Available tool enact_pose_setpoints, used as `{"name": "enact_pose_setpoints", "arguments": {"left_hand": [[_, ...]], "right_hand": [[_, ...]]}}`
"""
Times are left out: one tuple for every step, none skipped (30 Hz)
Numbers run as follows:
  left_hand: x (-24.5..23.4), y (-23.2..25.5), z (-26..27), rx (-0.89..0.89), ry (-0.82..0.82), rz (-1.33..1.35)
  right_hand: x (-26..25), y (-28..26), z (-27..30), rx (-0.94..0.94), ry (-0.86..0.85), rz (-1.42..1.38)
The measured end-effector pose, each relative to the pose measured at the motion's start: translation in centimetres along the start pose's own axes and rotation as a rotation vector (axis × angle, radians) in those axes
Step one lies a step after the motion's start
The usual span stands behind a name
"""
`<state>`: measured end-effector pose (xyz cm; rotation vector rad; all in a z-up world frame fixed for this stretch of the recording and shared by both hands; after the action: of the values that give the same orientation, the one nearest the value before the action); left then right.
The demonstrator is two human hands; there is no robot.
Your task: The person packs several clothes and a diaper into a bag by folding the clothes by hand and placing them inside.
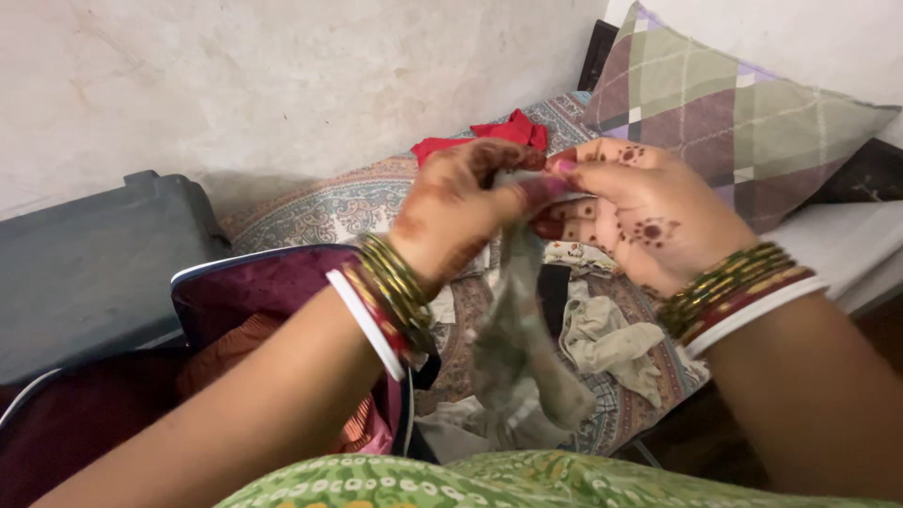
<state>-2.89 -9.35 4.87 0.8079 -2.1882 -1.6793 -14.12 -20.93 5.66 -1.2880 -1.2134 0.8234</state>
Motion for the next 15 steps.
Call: {"name": "enact_pose_setpoints", "arguments": {"left_hand": [[0.2, 0.6, 0.3, 0.000, 0.001, 0.000], [0.1, 2.2, 0.7, 0.188, 0.062, -0.238], [0.2, 3.6, 1.2, 0.375, 0.122, -0.477], [0.1, 3.8, 1.2, 0.373, 0.122, -0.477], [-0.2, 3.8, 1.1, 0.343, 0.137, -0.528], [-0.5, 3.6, 1.0, 0.313, 0.152, -0.579], [-0.6, 3.5, 1.0, 0.312, 0.155, -0.579], [-0.7, 3.3, 1.0, 0.305, 0.148, -0.538], [-0.9, 3.2, 1.0, 0.300, 0.143, -0.499], [-1.1, 3.2, 0.9, 0.301, 0.147, -0.500], [-1.2, 3.3, 0.9, 0.341, 0.135, -0.481], [-1.2, 3.6, 0.9, 0.380, 0.124, -0.463], [-1.3, 3.7, 0.7, 0.381, 0.125, -0.462], [-1.5, 3.4, 0.3, 0.298, 0.090, -0.419], [-1.6, 3.0, 0.0, 0.214, 0.056, -0.375]], "right_hand": [[0.3, -0.2, -0.1, 0.001, -0.001, 0.000], [0.4, -0.3, -0.2, 0.020, 0.047, 0.013], [0.3, -0.4, -0.3, 0.040, 0.096, 0.025], [0.5, -0.4, -0.2, 0.042, 0.095, 0.025], [0.8, -0.5, -0.3, 0.031, 0.053, 0.062], [1.1, -0.6, -0.3, 0.019, 0.012, 0.099], [1.1, -0.3, -0.3, 0.020, 0.009, 0.100], [1.2, -0.1, -0.2, 0.010, 0.005, 0.102], [1.2, 0.0, -0.3, -0.001, -0.001, 0.105], [1.2, 0.1, -0.6, -0.002, -0.005, 0.106], [0.8, 1.0, -0.8, 0.131, 0.020, 0.210], [0.3, 1.9, -0.9, 0.264, 0.043, 0.314], [0.1, 2.4, -1.1, 0.263, 0.043, 0.315], [-0.2, 3.5, -1.5, 0.348, 0.043, 0.483], [-0.5, 4.7, -1.7, 0.433, 0.041, 0.652]]}}
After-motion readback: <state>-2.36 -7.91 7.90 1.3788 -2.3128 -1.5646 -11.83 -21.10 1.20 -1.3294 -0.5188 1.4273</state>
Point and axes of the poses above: each hand's wrist, its own z-axis away from the middle knuckle, its own x-axis out of the palm, y = z × x, the point moved 6 cm from there along -z, towards the middle knuckle, and after that the axes turned 5 degrees about z, right-handed, at the moved point
